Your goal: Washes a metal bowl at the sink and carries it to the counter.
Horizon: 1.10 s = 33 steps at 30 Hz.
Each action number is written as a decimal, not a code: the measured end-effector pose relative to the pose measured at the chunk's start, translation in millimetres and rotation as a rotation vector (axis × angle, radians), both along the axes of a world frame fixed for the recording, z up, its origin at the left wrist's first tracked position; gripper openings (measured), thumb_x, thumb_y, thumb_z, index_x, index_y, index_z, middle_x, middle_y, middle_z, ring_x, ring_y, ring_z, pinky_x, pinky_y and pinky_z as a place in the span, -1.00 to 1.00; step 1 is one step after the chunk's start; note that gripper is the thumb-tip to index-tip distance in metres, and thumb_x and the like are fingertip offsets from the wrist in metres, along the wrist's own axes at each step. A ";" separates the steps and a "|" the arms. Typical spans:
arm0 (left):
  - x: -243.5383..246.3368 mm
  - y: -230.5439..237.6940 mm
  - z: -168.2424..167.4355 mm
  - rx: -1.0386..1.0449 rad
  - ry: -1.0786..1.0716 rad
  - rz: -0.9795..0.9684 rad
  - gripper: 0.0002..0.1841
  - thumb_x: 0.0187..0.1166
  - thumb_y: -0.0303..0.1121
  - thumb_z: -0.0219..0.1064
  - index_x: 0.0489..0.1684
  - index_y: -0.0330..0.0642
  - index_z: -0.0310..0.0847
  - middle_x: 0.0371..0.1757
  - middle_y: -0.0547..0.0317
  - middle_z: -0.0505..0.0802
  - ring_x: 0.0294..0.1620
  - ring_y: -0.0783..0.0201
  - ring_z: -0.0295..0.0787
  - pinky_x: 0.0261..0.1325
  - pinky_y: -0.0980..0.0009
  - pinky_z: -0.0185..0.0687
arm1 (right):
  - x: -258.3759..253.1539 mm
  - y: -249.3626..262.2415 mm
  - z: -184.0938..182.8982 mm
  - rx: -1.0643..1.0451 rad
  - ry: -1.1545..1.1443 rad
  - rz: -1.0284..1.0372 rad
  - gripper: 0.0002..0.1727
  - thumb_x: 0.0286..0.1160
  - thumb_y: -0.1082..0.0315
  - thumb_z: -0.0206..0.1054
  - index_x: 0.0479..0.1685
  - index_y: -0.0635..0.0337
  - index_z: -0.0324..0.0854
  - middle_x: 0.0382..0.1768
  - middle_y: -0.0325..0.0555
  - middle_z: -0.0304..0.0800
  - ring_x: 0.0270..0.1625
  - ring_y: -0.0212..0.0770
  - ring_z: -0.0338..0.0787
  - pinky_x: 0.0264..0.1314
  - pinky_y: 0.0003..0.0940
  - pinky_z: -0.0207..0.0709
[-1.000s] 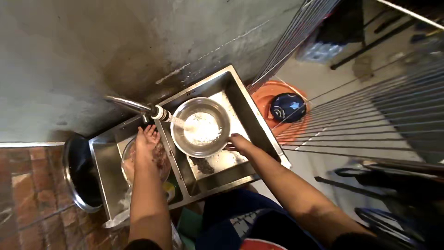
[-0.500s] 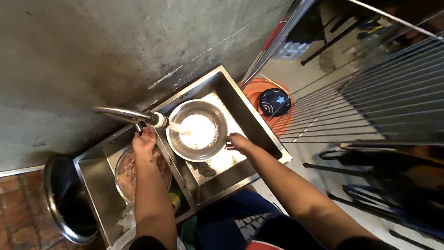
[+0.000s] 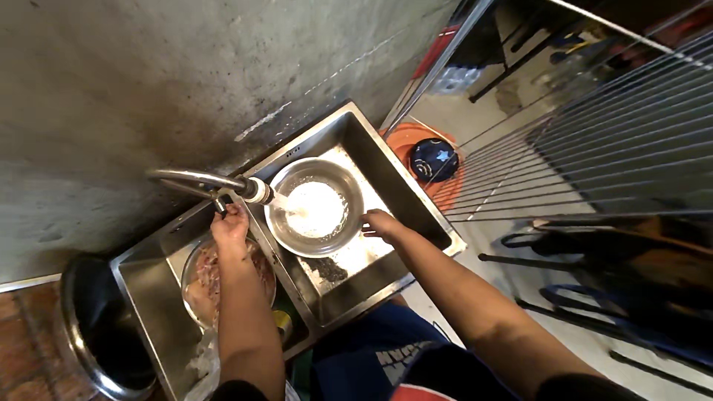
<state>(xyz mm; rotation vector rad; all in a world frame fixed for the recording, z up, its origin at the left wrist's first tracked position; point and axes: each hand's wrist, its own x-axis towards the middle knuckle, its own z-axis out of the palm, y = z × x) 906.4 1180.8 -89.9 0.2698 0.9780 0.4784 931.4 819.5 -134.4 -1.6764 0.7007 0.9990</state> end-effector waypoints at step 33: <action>7.0 -9.7 2.6 0.029 -0.055 0.116 -0.69 0.89 -0.06 -0.25 0.01 -0.04 0.31 -0.23 0.17 0.59 -0.29 0.36 0.67 -0.03 0.53 0.70 | -1.0 -4.7 -8.8 0.012 -0.006 0.002 -0.45 0.80 0.19 0.13 0.63 0.32 0.26 0.27 0.26 0.65 0.09 -0.01 0.79 0.12 -0.13 0.69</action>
